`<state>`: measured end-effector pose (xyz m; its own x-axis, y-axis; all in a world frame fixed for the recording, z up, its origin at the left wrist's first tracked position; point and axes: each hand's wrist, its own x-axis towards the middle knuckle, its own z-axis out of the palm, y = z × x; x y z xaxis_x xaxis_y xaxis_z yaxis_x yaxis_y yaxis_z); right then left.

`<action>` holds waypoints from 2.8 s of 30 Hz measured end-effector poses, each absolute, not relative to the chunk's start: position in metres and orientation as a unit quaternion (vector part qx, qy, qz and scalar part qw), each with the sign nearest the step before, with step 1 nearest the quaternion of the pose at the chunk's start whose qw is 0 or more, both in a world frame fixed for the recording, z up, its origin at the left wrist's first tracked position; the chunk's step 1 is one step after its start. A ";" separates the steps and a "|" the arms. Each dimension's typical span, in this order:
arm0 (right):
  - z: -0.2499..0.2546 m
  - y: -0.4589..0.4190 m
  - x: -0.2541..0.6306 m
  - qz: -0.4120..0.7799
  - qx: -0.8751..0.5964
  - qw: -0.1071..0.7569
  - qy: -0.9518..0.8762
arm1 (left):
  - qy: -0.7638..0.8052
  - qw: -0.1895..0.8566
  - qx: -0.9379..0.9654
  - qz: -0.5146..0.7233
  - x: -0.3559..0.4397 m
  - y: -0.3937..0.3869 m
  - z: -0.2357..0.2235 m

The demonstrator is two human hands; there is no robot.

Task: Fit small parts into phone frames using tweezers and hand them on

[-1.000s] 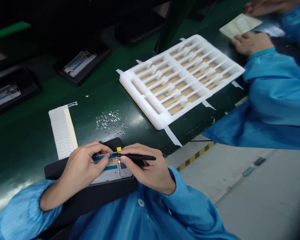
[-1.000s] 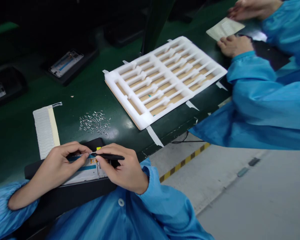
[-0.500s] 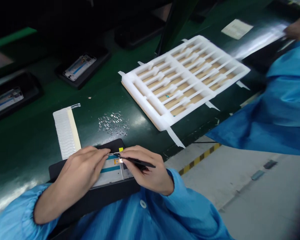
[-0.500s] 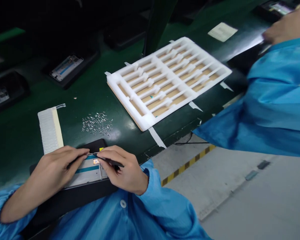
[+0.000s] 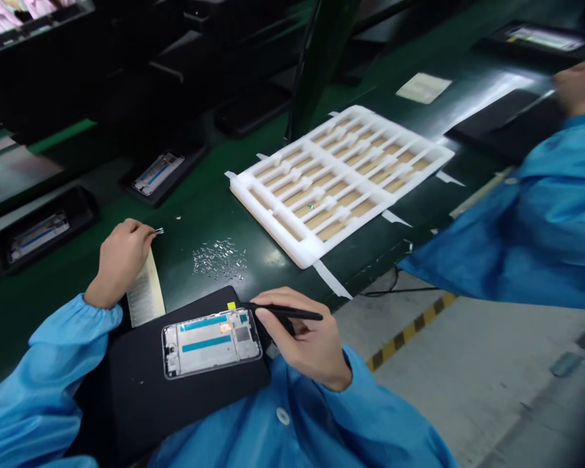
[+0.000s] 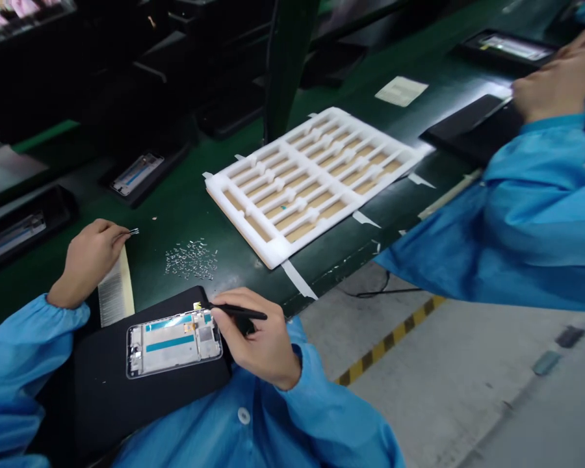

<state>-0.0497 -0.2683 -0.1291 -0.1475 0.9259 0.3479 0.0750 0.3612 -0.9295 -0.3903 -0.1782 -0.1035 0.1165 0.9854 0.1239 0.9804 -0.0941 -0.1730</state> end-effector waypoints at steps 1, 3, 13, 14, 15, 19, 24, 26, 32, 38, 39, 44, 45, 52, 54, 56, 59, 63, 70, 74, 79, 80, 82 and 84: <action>-0.131 -0.268 -0.046 0.403 -0.394 0.523 -0.639 | -0.661 0.110 -0.742 0.018 -0.393 -0.174 -0.108; -0.135 -0.269 -0.040 0.395 -0.400 0.523 -0.641 | -0.651 0.119 -0.749 0.027 -0.394 -0.172 -0.115; -0.145 -0.270 -0.033 0.395 -0.397 0.534 -0.633 | -0.586 0.181 -0.789 0.033 -0.400 -0.184 -0.113; -0.143 -0.270 -0.032 0.394 -0.393 0.536 -0.635 | -0.579 0.187 -0.794 0.025 -0.397 -0.188 -0.107; -0.141 -0.270 -0.031 0.392 -0.386 0.537 -0.640 | -0.572 0.194 -0.796 0.016 -0.392 -0.195 -0.100; -0.130 -0.276 -0.031 0.356 -0.347 0.517 -0.697 | -0.495 0.175 -0.849 -0.058 -0.355 -0.244 -0.075; -0.123 -0.288 -0.052 0.230 -0.288 0.423 -0.828 | -0.349 0.061 -0.924 -0.142 -0.304 -0.310 -0.073; -0.122 -0.290 -0.059 0.188 -0.276 0.386 -0.860 | -0.345 0.049 -0.924 -0.161 -0.296 -0.322 -0.077; -0.123 -0.294 -0.062 0.192 -0.272 0.363 -0.870 | -0.317 0.067 -0.930 -0.174 -0.297 -0.322 -0.080; -0.125 -0.292 -0.062 0.196 -0.274 0.336 -0.879 | -0.346 0.034 -0.920 -0.183 -0.298 -0.321 -0.088; -0.126 -0.290 -0.062 0.194 -0.278 0.335 -0.879 | -0.356 0.026 -0.915 -0.186 -0.298 -0.320 -0.090; -0.133 -0.275 -0.060 0.147 -0.339 0.305 -0.878 | -0.452 0.004 -0.881 -0.141 -0.307 -0.315 -0.093; -0.134 -0.272 -0.060 0.137 -0.346 0.296 -0.880 | -0.458 -0.005 -0.880 -0.126 -0.310 -0.315 -0.093; -0.136 -0.266 -0.062 0.111 -0.333 0.283 -0.892 | -0.434 -0.031 -0.893 -0.117 -0.315 -0.321 -0.099; -0.137 -0.265 -0.062 0.110 -0.330 0.277 -0.896 | -0.430 -0.025 -0.894 -0.123 -0.314 -0.322 -0.101; -0.138 -0.265 -0.062 0.107 -0.324 0.266 -0.901 | -0.422 -0.017 -0.897 -0.133 -0.313 -0.320 -0.102; -0.139 -0.263 -0.061 0.099 -0.318 0.250 -0.909 | -0.408 -0.001 -0.901 -0.145 -0.310 -0.316 -0.103; -0.135 -0.261 -0.062 0.060 -0.313 0.230 -0.920 | -0.399 0.023 -0.905 -0.142 -0.305 -0.313 -0.104; -0.125 -0.293 -0.071 0.026 -0.358 0.193 -0.913 | -0.403 0.018 -0.903 -0.145 -0.302 -0.313 -0.107; -0.128 -0.297 -0.066 0.095 -0.378 0.220 -0.894 | -0.399 0.021 -0.906 -0.138 -0.305 -0.314 -0.110; -0.140 -0.269 -0.041 0.293 -0.464 0.471 -0.691 | -0.422 0.010 -0.900 -0.110 -0.308 -0.317 -0.101; -0.144 -0.264 -0.036 0.312 -0.479 0.520 -0.635 | -0.427 0.005 -0.898 -0.104 -0.309 -0.317 -0.098; -0.155 -0.256 -0.027 0.341 -0.487 0.601 -0.535 | -0.429 0.003 -0.899 -0.085 -0.312 -0.318 -0.091; -0.166 -0.251 -0.023 0.340 -0.483 0.654 -0.472 | -0.422 0.010 -0.904 -0.069 -0.315 -0.318 -0.087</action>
